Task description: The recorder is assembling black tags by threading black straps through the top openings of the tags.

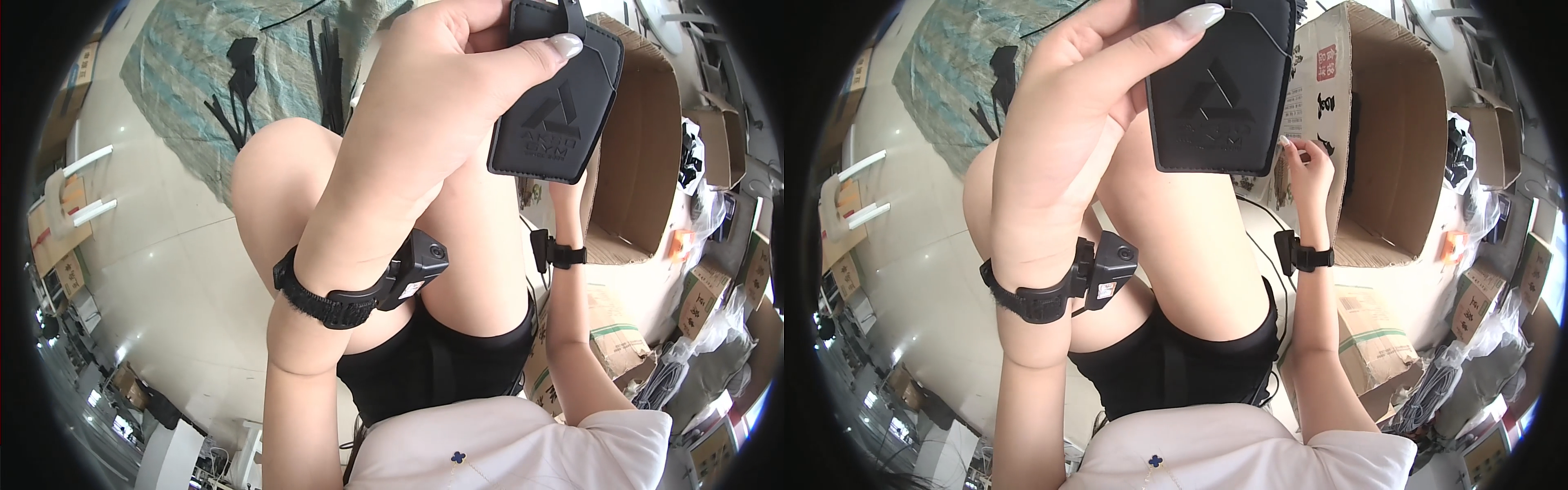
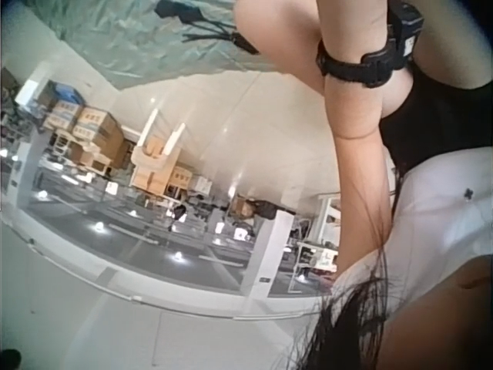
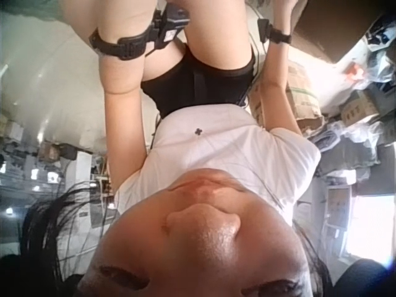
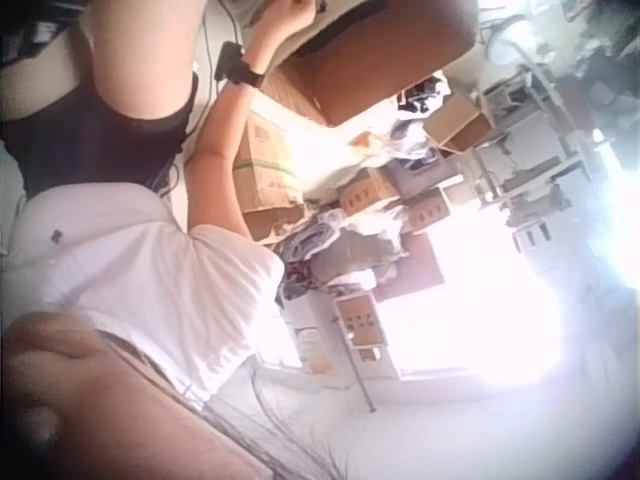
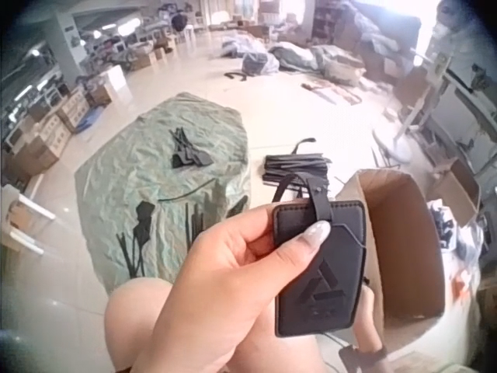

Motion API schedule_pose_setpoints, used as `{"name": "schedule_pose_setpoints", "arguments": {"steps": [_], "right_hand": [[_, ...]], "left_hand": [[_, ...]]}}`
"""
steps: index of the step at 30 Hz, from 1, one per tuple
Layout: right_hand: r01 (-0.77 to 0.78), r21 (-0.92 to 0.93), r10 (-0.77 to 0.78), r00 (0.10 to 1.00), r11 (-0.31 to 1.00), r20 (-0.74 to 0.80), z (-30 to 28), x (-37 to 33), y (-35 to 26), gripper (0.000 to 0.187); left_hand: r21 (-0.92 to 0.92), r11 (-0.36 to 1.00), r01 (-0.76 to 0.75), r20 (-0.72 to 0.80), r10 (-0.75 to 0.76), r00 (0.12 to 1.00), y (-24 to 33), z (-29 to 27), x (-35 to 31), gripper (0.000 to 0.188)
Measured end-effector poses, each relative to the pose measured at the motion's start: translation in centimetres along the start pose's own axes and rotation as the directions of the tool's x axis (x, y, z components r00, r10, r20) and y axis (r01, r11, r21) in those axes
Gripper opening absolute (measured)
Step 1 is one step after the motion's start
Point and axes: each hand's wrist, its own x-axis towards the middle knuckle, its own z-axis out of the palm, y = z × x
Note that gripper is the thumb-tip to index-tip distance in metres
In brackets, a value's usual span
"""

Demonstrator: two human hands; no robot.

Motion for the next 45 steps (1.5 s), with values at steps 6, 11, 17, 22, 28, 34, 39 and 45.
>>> {"name": "schedule_pose_setpoints", "arguments": {"steps": [6,11,17,22,28,34,39,45], "right_hand": [[-0.153,0.391,0.118,0.987,0.907,0.113,-3.0,-1.1,-6.8,0.017],[0.046,0.59,-0.066,0.998,0.806,0.012,-5.8,-1.7,-14.6,0.009],[0.288,0.695,-0.234,0.956,0.659,-0.174,-7.3,-2.1,-20.2,0.005],[0.34,0.733,-0.32,0.931,0.589,-0.175,-5.9,-1.9,-21.0,0.006],[0.363,0.773,-0.377,0.91,0.52,-0.173,-5.1,-2.1,-21.4,0.006],[0.3,0.819,-0.257,0.947,0.489,-0.194,-5.0,-2.4,-21.4,0.006],[0.332,0.805,-0.247,0.94,0.491,-0.237,-5.0,-2.3,-21.0,0.007],[0.521,0.543,-0.39,0.854,0.659,-0.346,-4.8,-2.5,-21.0,0.006]], "left_hand": [[-0.017,0.999,0.048,0.006,-0.048,0.999,1.0,0.1,-0.6,0.017],[0.045,0.984,0.17,0.089,-0.174,0.981,1.5,-0.1,-1.1,0.024],[0.144,0.985,0.098,0.133,-0.117,0.984,1.1,0.8,-1.4,0.026],[0.292,0.955,-0.046,0.11,0.014,0.994,0.7,1.4,-1.7,0.024],[0.337,0.906,-0.255,0.077,0.244,0.967,-0.2,1.6,-1.5,0.018],[0.384,0.873,-0.3,0.083,0.291,0.953,0.3,1.8,-1.8,0.014],[0.418,0.845,-0.333,0.068,0.337,0.939,0.3,1.9,-1.9,0.012],[0.632,0.611,-0.476,0.139,0.515,0.846,-0.4,1.7,-1.7,0.006]]}}
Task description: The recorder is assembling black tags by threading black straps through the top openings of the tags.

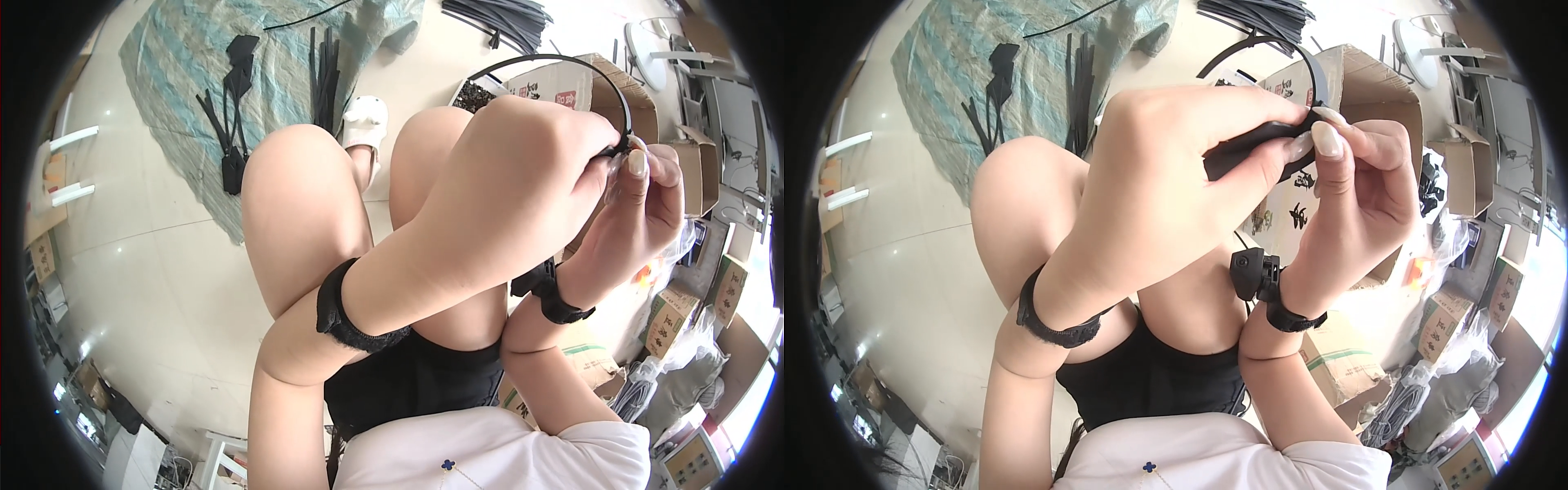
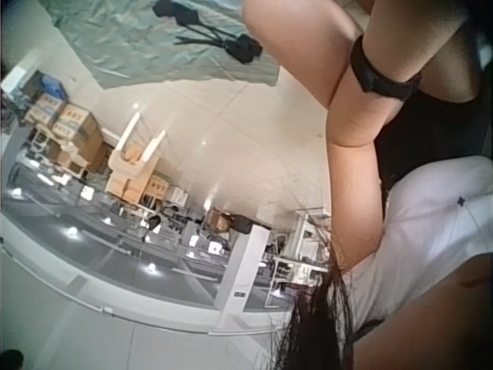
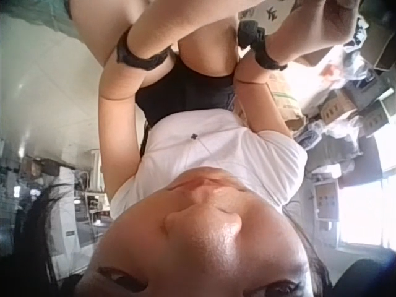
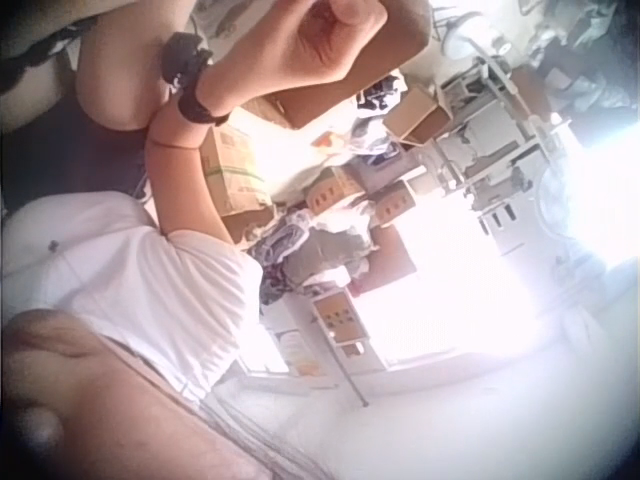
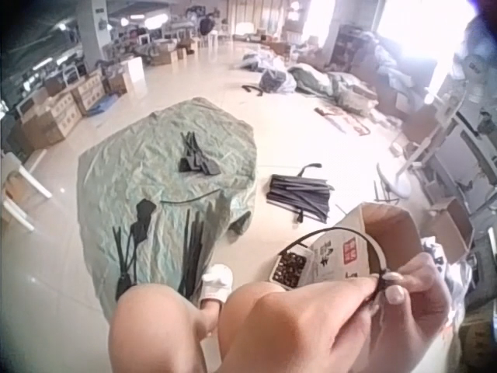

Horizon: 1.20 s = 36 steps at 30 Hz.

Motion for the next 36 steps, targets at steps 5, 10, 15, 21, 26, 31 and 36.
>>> {"name": "schedule_pose_setpoints", "arguments": {"steps": [5,10,15,21,26,31,36], "right_hand": [[-0.031,0.35,0.008,0.998,0.936,0.066,-0.1,0.0,1.0,0.012],[-0.184,0.511,0.066,0.968,0.84,0.241,-2.4,0.1,2.2,0.011],[-0.114,0.377,0.077,0.991,0.919,0.112,-0.4,-0.1,1.3,0.01],[-0.136,0.413,0.06,0.979,0.901,0.193,-1.1,0.1,2.0,0.012],[-0.213,0.493,0.134,0.972,0.844,0.191,-0.8,0.0,2.6,0.014],[-0.167,0.406,0.105,0.98,0.899,0.171,-0.2,-0.2,2.3,0.015],[-0.121,0.442,0.052,0.985,0.889,0.166,-0.2,0.0,2.7,0.016]], "left_hand": [[-0.089,0.996,-0.017,0.005,0.018,1.0,0.5,0.3,-0.2,0.006],[-0.227,0.974,-0.023,-0.055,0.01,0.998,0.3,0.7,0.0,0.006],[-0.118,0.993,-0.008,-0.014,0.007,1.0,0.4,0.4,0.0,0.008],[-0.022,1.0,-0.009,0.039,0.01,0.999,0.5,0.4,-0.4,0.01],[-0.019,1.0,-0.014,0.007,0.014,1.0,0.3,0.6,-0.4,0.011],[0.044,0.999,0.006,-0.021,-0.005,1.0,0.3,0.8,-0.6,0.012],[0.024,1.0,-0.008,-0.055,0.009,0.998,0.2,0.9,-0.5,0.012]]}}
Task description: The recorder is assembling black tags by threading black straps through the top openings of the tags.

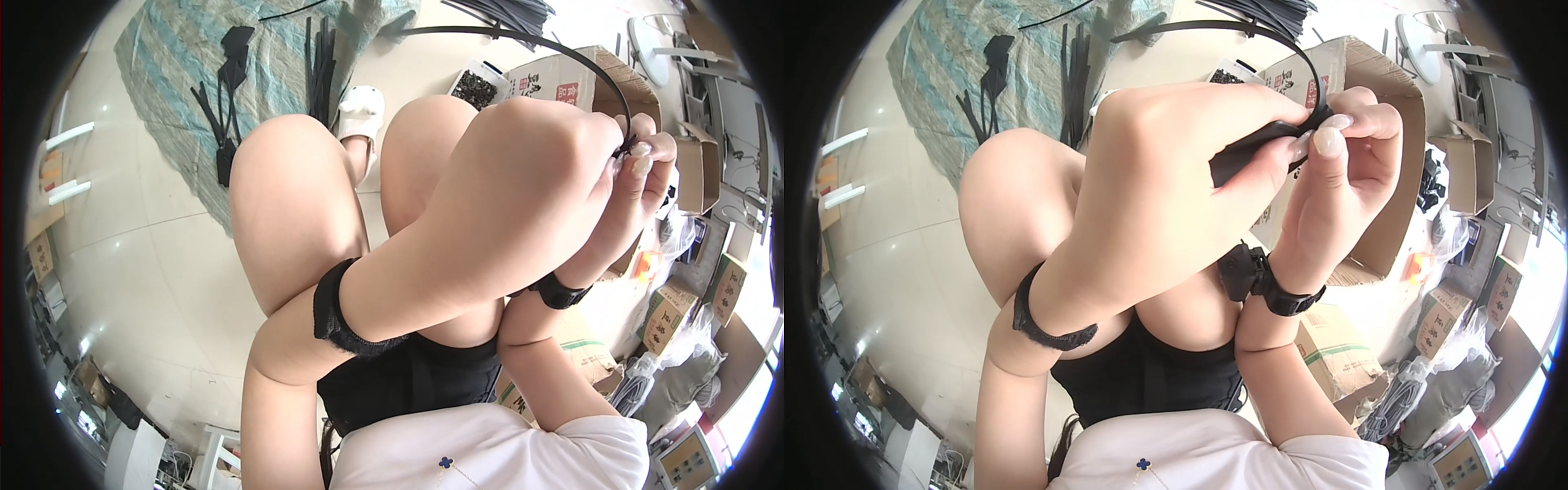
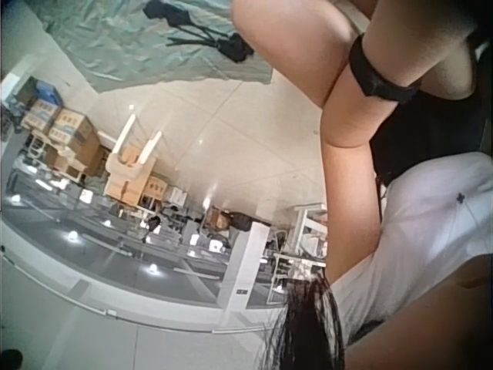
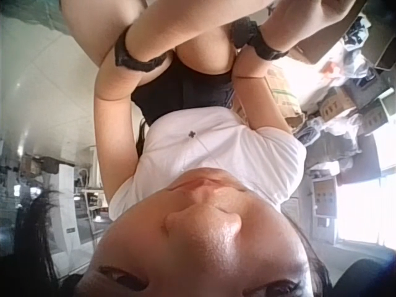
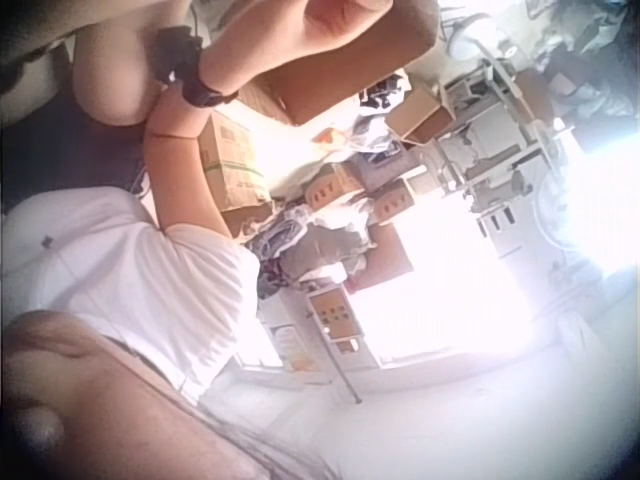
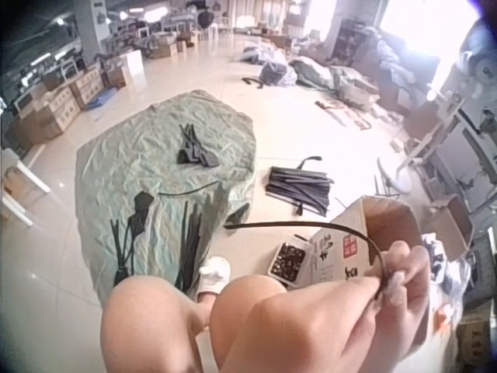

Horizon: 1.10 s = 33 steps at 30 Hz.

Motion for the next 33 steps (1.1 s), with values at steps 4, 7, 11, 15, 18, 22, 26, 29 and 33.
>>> {"name": "schedule_pose_setpoints", "arguments": {"steps": [4,7,11,15,18,22,26,29,33], "right_hand": [[0.044,-0.04,-0.043,0.999,0.998,0.022,-0.4,0.0,0.2,0.016],[0.05,-0.058,-0.05,0.999,0.997,0.018,-0.8,-0.2,-0.1,0.016],[0.058,-0.164,-0.065,0.997,0.985,-0.034,-0.8,-0.4,-0.6,0.017],[-0.022,-0.114,0.019,0.999,0.993,-0.026,-0.2,-0.8,-1.0,0.013],[-0.016,-0.032,0.016,1.0,0.999,-0.01,-0.4,-0.6,-0.8,0.011],[-0.147,0.263,0.14,0.989,0.954,0.045,-1.1,-0.5,-0.3,0.017],[-0.231,0.282,0.194,0.969,0.931,0.154,-1.9,-0.4,-0.3,0.02],[-0.241,0.271,0.213,0.968,0.932,0.131,-2.0,-0.8,-0.3,0.02],[-0.135,0.11,0.131,0.99,0.985,0.045,-2.0,-0.6,-0.5,0.019]], "left_hand": [[-0.117,0.991,0.061,0.002,-0.061,0.998,0.0,-0.1,0.1,0.011],[-0.228,0.966,0.12,0.01,-0.121,0.993,0.0,0.0,0.1,0.009],[-0.253,0.96,0.118,0.021,-0.116,0.993,0.2,0.0,0.2,0.008],[-0.038,0.999,0.014,0.045,-0.013,0.999,0.3,-0.4,0.2,0.012],[-0.045,0.999,-0.004,0.042,0.006,0.999,0.4,-0.5,0.2,0.013],[-0.07,0.998,0.011,0.051,-0.007,0.999,0.3,-0.3,0.2,0.012],[-0.126,0.992,0.02,0.042,-0.015,0.999,0.1,-0.3,0.2,0.012],[-0.126,0.992,0.03,0.043,-0.025,0.999,0.2,-0.6,0.2,0.012],[-0.087,0.996,0.023,0.058,-0.018,0.998,0.3,-0.4,0.3,0.01]]}}
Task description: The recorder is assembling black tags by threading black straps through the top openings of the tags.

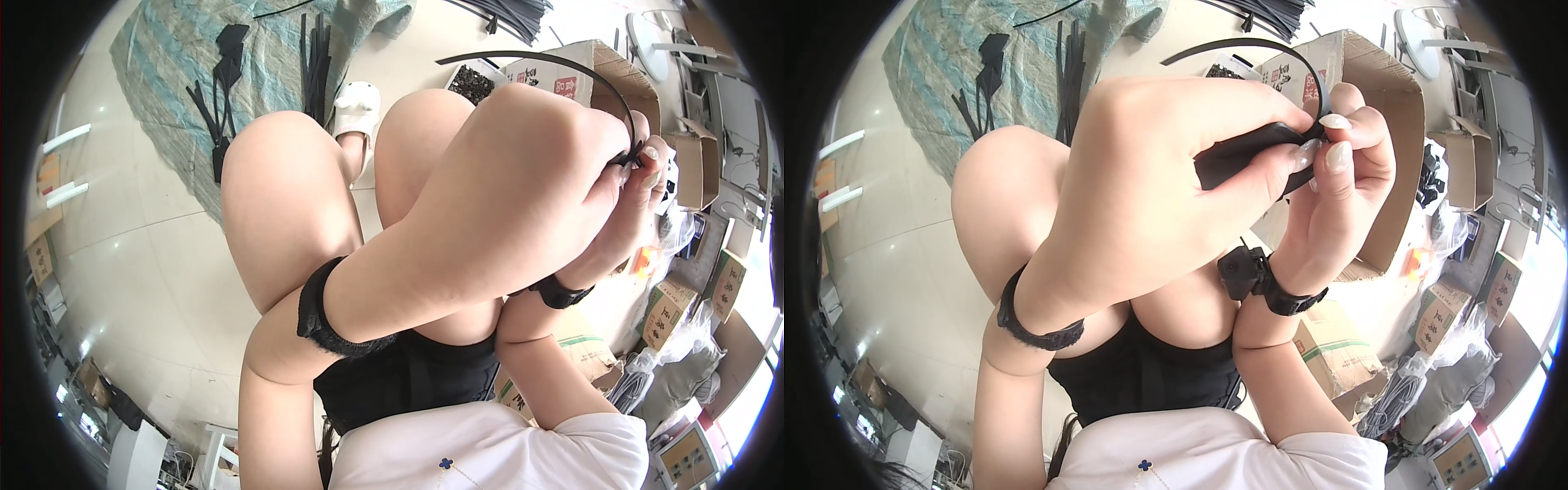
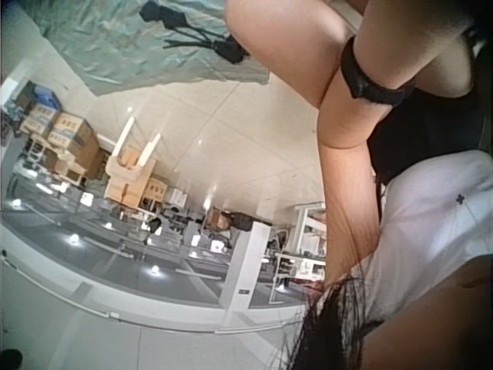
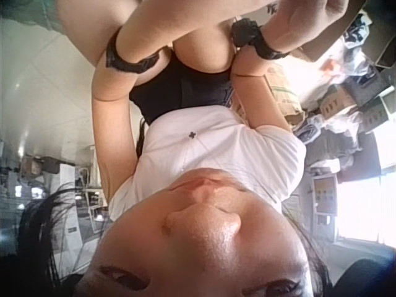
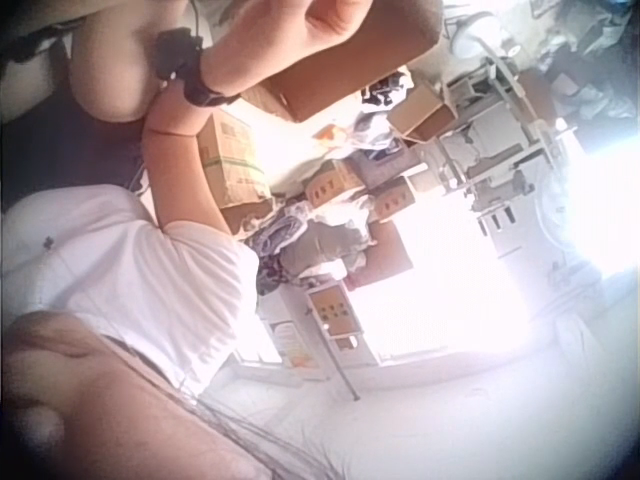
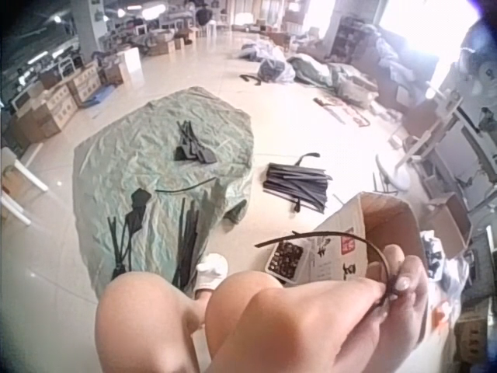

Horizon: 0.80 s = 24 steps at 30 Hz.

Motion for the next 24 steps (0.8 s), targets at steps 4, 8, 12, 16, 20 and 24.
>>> {"name": "schedule_pose_setpoints", "arguments": {"steps": [4,8,12,16,20,24], "right_hand": [[-0.015,0.039,0.017,0.998,0.999,-0.056,1.1,-0.2,0.1,0.018],[0.066,-0.014,-0.067,0.998,0.998,-0.011,0.7,0.2,0.5,0.017],[0.211,-0.136,-0.217,0.976,0.968,-0.032,1.2,-0.1,0.7,0.017],[0.225,-0.285,-0.236,0.972,0.932,-0.006,1.1,-0.2,-0.2,0.021],[0.267,-0.281,-0.258,0.964,0.922,0.069,0.5,0.0,-0.4,0.02],[0.215,-0.235,-0.207,0.977,0.948,0.057,1.1,0.1,-0.4,0.015]], "left_hand": [[0.01,1.0,0.001,0.004,-0.001,1.0,0.0,-0.2,0.0,0.01],[-0.04,0.999,0.035,0.005,-0.035,0.999,-0.2,0.0,0.0,0.009],[-0.189,0.975,0.118,0.0,-0.121,0.993,-0.1,-0.2,-0.1,0.008],[-0.178,0.979,0.095,0.012,-0.094,0.995,0.2,-0.1,0.0,0.009],[-0.06,0.998,-0.011,0.063,0.015,0.998,0.1,-0.4,0.1,0.012],[-0.032,0.998,-0.049,0.059,0.051,0.997,0.0,-0.2,0.0,0.013]]}}
